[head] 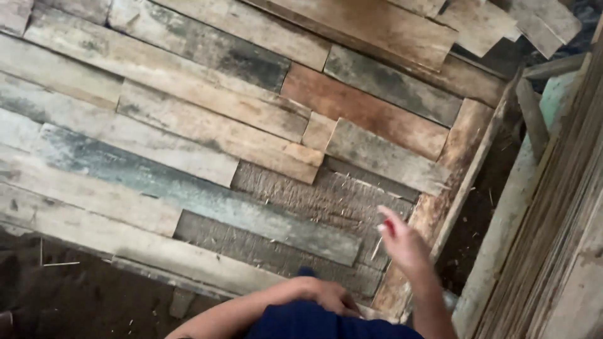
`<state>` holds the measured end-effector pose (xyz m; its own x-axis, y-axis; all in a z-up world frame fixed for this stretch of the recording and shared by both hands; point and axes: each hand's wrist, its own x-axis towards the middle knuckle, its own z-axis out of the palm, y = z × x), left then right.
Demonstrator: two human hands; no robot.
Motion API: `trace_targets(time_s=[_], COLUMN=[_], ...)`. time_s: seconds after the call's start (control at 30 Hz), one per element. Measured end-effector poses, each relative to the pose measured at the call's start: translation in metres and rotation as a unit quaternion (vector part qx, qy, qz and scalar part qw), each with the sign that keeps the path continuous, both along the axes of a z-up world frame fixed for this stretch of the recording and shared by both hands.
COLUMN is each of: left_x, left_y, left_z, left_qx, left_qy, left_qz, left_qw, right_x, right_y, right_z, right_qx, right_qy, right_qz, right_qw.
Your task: Cutting and fitting thin wooden strips using a utility knife to create a surface.
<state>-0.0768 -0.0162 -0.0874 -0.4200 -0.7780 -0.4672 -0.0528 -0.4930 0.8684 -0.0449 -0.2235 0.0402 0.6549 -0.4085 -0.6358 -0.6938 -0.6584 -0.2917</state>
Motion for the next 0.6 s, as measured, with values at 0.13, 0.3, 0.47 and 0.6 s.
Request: trace_targets(time_s=[0.13,0.3,0.47,0.6], left_x=[0.013,0.003,-0.016,-0.025], left_y=[0.023,0.046,0.062,0.075], left_z=[0.042,0.076,0.068,0.057], left_qx=[0.023,0.001,-0.069,-0.077], left_qy=[0.011,-0.005,-0.062,-0.077], left_qz=[0.026,0.075,0.118,0.167], left_qw=[0.999,0.997,0.989,0.98], right_x=[-0.036,-0.075,-0.085,-0.075], right_y=[0.027,0.022,0.026,0.033], right_z=[-0.032,-0.043,-0.064,-0.057], right_qx=[-0.098,-0.122,-0.155,-0.047], right_qy=[0.063,-0.16,-0.14,-0.058], right_qz=[0.069,-0.03,-0.04,-0.153], right_qw=[0.991,0.979,0.977,0.985])
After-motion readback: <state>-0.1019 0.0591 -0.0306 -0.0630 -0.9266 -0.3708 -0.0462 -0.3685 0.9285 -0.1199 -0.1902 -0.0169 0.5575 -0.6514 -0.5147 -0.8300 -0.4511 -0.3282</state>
